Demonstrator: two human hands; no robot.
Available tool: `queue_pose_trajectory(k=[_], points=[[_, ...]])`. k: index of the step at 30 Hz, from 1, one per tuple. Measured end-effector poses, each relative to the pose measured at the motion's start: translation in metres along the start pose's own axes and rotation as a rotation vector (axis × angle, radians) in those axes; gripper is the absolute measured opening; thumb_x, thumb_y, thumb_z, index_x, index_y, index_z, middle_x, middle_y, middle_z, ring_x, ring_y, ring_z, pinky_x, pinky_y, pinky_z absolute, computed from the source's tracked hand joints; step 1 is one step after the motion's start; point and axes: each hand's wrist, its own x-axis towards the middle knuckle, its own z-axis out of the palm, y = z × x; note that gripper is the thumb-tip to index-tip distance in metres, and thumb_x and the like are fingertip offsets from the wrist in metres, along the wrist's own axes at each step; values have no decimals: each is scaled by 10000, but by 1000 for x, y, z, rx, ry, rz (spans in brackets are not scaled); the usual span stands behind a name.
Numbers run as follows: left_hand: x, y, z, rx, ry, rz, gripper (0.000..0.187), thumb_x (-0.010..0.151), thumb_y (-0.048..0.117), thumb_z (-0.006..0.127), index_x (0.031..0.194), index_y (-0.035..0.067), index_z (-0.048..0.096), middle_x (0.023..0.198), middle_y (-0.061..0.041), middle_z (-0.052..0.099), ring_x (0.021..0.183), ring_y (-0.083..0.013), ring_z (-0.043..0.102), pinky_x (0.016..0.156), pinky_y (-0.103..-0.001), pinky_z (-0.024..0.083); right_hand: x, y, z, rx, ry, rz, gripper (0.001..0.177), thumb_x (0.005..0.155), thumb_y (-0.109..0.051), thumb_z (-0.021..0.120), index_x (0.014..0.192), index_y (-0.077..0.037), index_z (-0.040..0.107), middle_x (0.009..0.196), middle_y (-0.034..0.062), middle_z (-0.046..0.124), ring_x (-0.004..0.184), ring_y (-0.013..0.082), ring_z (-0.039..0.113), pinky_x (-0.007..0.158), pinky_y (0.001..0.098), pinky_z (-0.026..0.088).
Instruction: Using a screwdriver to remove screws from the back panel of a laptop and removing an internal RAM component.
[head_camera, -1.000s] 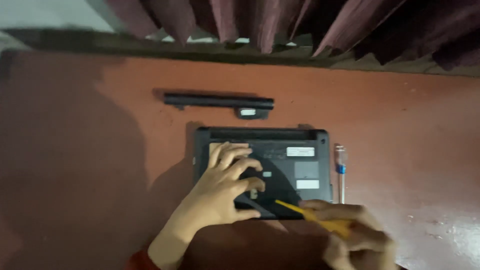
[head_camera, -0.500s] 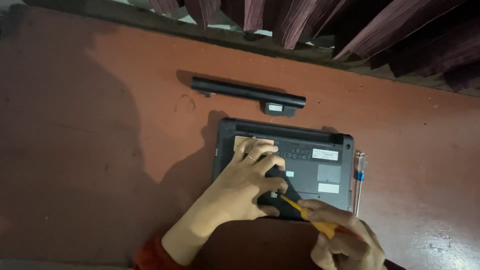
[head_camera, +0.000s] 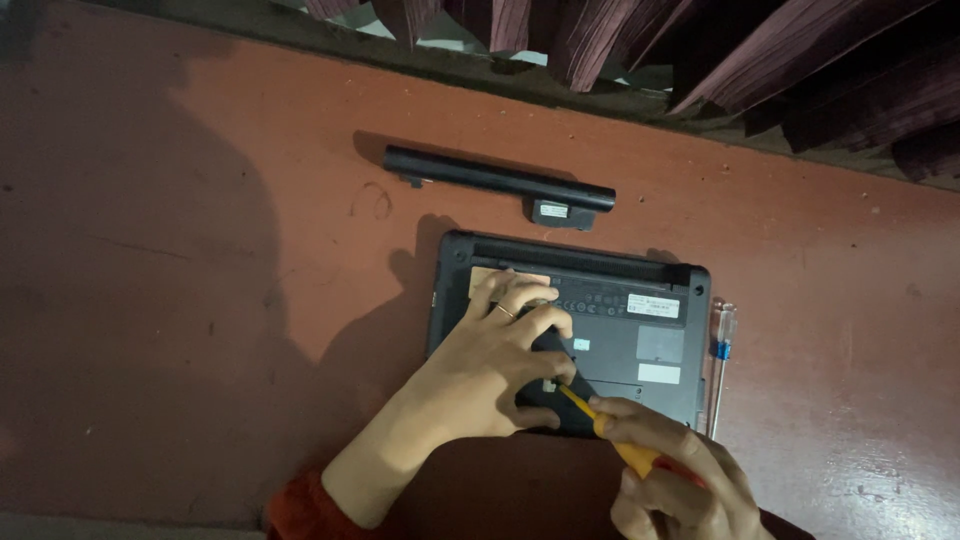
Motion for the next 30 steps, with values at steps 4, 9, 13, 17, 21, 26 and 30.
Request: queue_pose_trajectory(k=[4,9,13,17,21,26,30], points=[[0,-1,1,18,-37,-7,309,690,473,805,837,229,686,1118,-40,530,1276,-392,401,1084,-642,250,3,-2,-11,-65,-177,-108,200,796,-24,603,614,-107,615,1114,45,684,1062,149,712,845,257,582],[-2,0,3,-22,-2,-1,325,696,465,797,848,203,680,1116,-42,513,1270,-386,394,1056,-645,259,17,12,-17,15,-305,-226,113,852,-123,612,748,-93,646,1150,17,679,1100,167,695,936,323,595],[-1,-1,2,17,34,37,302,721,429,804,830,197,645,1139,-35,475,1269,-372,383,1053,-621,260,36,17,-27,369,-556,-369,196,924,-234,631,1072,-132,553,1259,142,631,1240,345,613,943,461,590],[1,-4,1,-86,27,58,205,782,188,753,965,202,659,1154,-24,508,1239,-341,371,1074,-593,297,48,22,-35,527,-781,-234,165,938,-33,545,935,-151,430,1221,127,633,1225,285,628,934,386,563],[-5,-9,3,-328,38,81,344,955,346,597,1284,245,595,1373,51,518,1371,-278,412,1176,-533,213,59,25,-30,655,-790,-310,197,944,39,489,950,-137,402,1144,149,501,1174,291,550,897,366,483],[0,11,-4,-960,-107,-145,600,999,498,432,1488,165,335,1318,-129,527,1207,-328,604,1001,-433,534,59,33,-21,416,-647,-474,169,989,-258,566,1004,-170,421,1030,65,340,1145,280,449,887,387,482],[6,15,-6,-937,-109,-41,215,1048,292,475,1088,201,665,1080,17,648,962,-172,579,900,-334,474,56,42,-24,449,-630,-430,217,973,-133,588,1172,-147,502,1021,49,374,883,180,467,827,299,507]])
